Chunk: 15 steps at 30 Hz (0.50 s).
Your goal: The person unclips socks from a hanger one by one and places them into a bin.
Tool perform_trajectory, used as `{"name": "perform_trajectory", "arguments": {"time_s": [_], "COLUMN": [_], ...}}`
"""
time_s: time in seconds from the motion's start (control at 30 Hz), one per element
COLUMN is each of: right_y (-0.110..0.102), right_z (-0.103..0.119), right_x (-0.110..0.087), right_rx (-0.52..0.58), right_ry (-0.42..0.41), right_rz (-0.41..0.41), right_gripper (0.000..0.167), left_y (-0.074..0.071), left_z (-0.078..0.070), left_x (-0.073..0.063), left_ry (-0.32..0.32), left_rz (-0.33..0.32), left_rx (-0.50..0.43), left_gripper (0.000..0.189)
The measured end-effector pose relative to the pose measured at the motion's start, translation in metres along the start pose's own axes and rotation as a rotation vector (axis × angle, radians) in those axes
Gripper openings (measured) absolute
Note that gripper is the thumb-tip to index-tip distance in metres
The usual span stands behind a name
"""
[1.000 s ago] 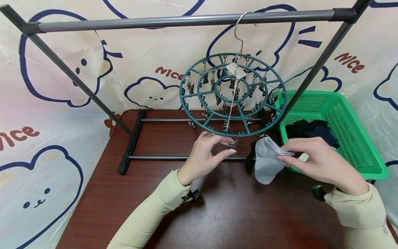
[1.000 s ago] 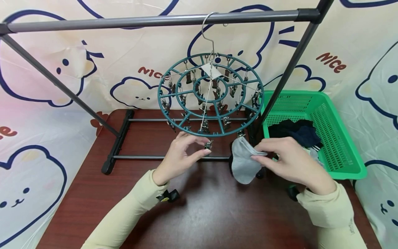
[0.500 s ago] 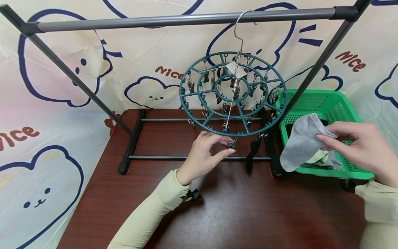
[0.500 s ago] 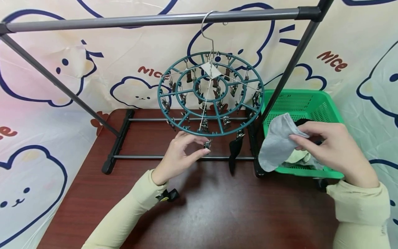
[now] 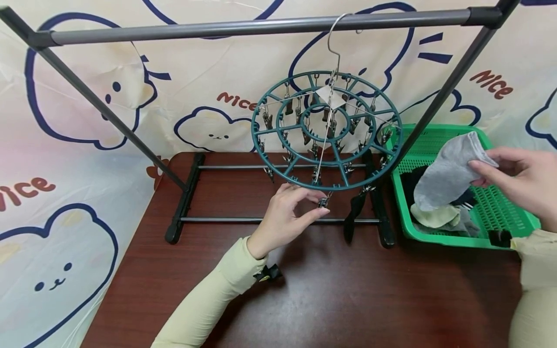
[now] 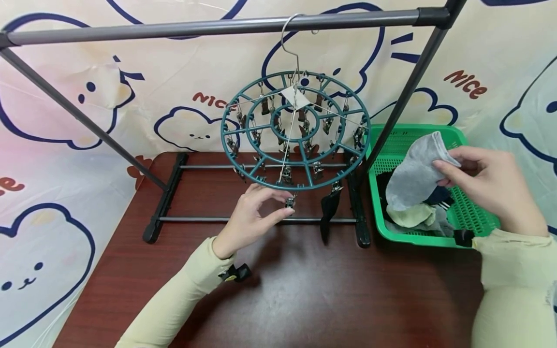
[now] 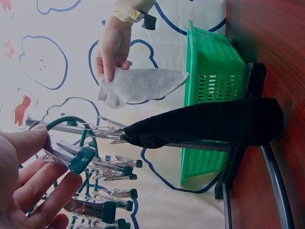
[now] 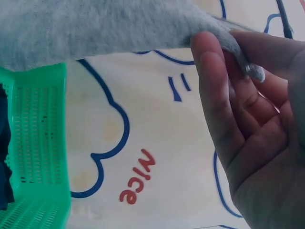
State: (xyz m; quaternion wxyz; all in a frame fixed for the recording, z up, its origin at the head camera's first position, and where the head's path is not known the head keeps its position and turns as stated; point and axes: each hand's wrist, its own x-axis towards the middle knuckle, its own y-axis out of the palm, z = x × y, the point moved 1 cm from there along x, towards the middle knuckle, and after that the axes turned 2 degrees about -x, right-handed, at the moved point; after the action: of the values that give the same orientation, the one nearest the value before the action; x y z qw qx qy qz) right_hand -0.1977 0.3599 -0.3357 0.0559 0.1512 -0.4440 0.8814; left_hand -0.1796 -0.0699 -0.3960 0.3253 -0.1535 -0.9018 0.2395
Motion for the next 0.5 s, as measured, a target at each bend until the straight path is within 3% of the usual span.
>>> {"name": "perform_trajectory", "arguments": {"time_s": [0.13,0.37,0.5], "right_y": [0.002,0.003,0.006], "right_z": [-0.009,-0.021,-0.025], "right_x": [0.013,0.038,0.049], "right_rx": [0.005,-0.119,-0.119], "right_ry": [0.036,0.119,0.159], "right_rz": [0.000,0.023,0.040], "right_gripper": [0.023,0.036,0.041], "left_y": [0.000,0.000,-0.001], "left_z": [0.000,0.001,0.001], "left_x": [-0.001,-0.001,-0.001], "left_ry": [0.000,0.004,0.009], "left_rz": [0.002,0.000,0.003], "left_rx": [-0.003,0.002,0.003], "left_gripper": [0.028,0.028,0.028]}}
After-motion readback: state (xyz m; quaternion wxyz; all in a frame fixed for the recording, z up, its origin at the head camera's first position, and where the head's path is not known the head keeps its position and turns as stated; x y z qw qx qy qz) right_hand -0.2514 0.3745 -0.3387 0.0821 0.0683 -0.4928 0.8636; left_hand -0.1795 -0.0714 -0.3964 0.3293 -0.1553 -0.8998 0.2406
